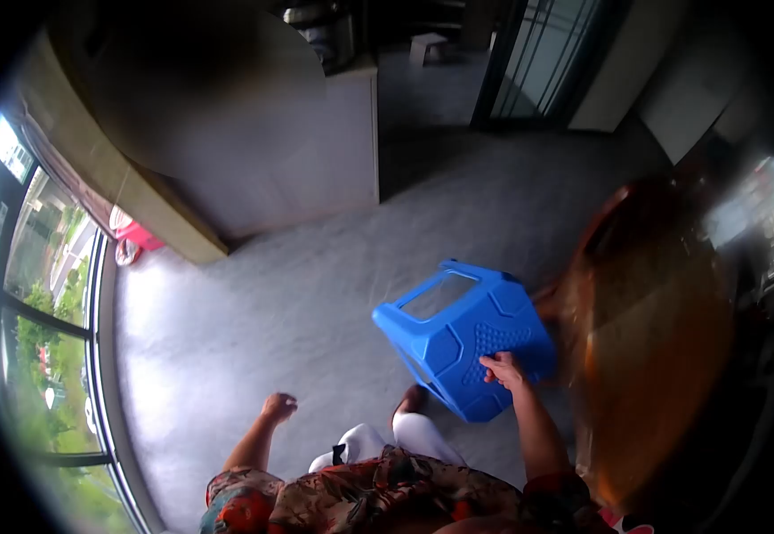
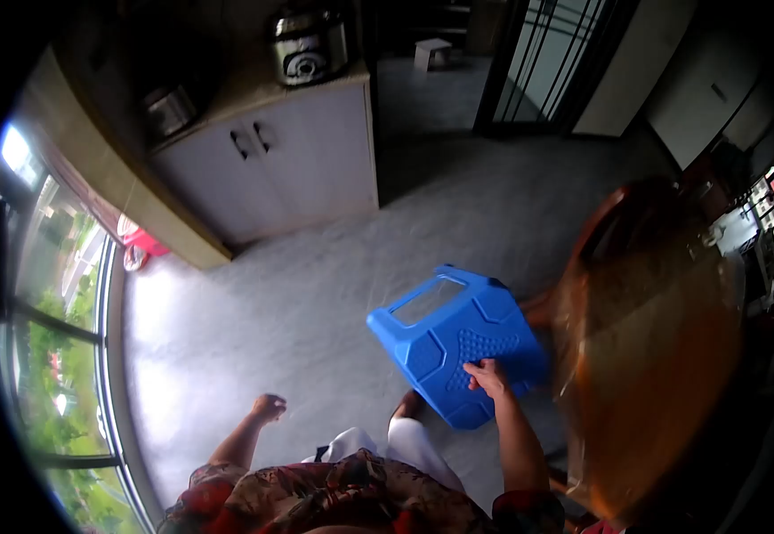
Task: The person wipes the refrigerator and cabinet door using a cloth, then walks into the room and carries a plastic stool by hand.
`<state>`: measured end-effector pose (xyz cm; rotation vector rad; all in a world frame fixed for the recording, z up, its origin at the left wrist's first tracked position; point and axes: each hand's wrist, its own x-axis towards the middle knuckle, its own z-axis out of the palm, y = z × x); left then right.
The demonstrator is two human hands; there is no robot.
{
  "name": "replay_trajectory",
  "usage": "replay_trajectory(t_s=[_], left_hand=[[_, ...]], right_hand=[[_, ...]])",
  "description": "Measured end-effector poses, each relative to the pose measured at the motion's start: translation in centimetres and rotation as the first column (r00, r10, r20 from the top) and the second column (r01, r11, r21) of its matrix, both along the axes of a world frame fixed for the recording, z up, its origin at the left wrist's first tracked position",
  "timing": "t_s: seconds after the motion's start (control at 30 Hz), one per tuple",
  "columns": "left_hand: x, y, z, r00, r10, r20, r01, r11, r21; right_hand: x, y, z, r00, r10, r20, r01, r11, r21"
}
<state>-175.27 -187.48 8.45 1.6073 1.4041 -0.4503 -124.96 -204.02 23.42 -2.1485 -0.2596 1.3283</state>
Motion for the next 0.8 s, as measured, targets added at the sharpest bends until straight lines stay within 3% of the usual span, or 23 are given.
replay_trajectory(t_s=[0.03,0.1,0.23,0.27,0.37,0.43,0.47,0.5,0.57,0.6,0.63,0.67,0.73,0.8], left_hand=[[0.3,-1.8,-0.2,0.997,0.071,-0.019,-0.071,0.997,-0.006],[2.6,0.5,1.7,0.979,0.202,-0.021,-0.202,0.979,-0.015],[5.9,2.9,1.1,0.953,0.301,-0.032,-0.303,0.948,-0.096],[5.6,3.3,-0.3,0.967,0.241,-0.081,-0.250,0.958,-0.142],[8.7,6.9,-3.9,0.957,-0.234,-0.170,0.176,0.938,-0.298],[11.1,13.2,-9.1,0.924,-0.358,-0.134,0.310,0.908,-0.282],[14.1,15.9,-8.9,0.853,-0.498,-0.154,0.457,0.857,-0.241],[17.7,19.0,-7.3,0.762,-0.621,-0.183,0.591,0.783,-0.196],[22.5,25.0,-7.5,0.984,-0.175,-0.011,0.175,0.980,0.090],[26.6,28.6,-4.4,0.996,-0.091,-0.002,0.091,0.991,0.097],[30.4,31.7,-2.0,0.996,-0.052,0.076,0.036,0.980,0.194],[33.8,35.3,-3.7,0.989,-0.023,0.146,0.004,0.992,0.129],[41.7,40.6,1.0,0.979,-0.085,0.183,0.042,0.972,0.229],[48.1,44.6,1.8,0.963,-0.139,0.232,0.077,0.964,0.256]], right_hand=[[1.2,-0.8,-0.2,0.998,0.066,0.016,-0.066,0.998,0.018],[6.1,5.7,0.7,0.972,0.232,0.043,-0.233,0.972,0.020],[12.6,18.7,4.5,0.915,0.398,0.064,-0.379,0.904,-0.197],[13.6,18.6,2.7,0.916,0.400,0.037,-0.388,0.904,-0.178],[17.3,25.5,2.3,0.859,0.507,0.069,-0.481,0.847,-0.226],[20.7,29.6,1.6,0.851,0.525,-0.002,-0.517,0.837,-0.178],[21.8,31.9,2.6,0.820,0.571,0.042,-0.535,0.791,-0.298],[23.1,33.0,2.9,0.819,0.572,0.044,-0.534,0.788,-0.305],[25.4,36.7,3.1,0.814,0.579,0.045,-0.542,0.787,-0.295],[26.8,38.2,2.8,0.806,0.590,0.042,-0.556,0.780,-0.289],[28.6,40.0,2.2,0.797,0.603,0.042,-0.569,0.771,-0.285],[30.7,42.0,1.9,0.785,0.618,0.047,-0.582,0.762,-0.283],[34.5,45.8,1.6,0.783,0.618,0.073,-0.576,0.764,-0.290],[38.5,49.2,1.1,0.776,0.626,0.082,-0.579,0.757,-0.301]])
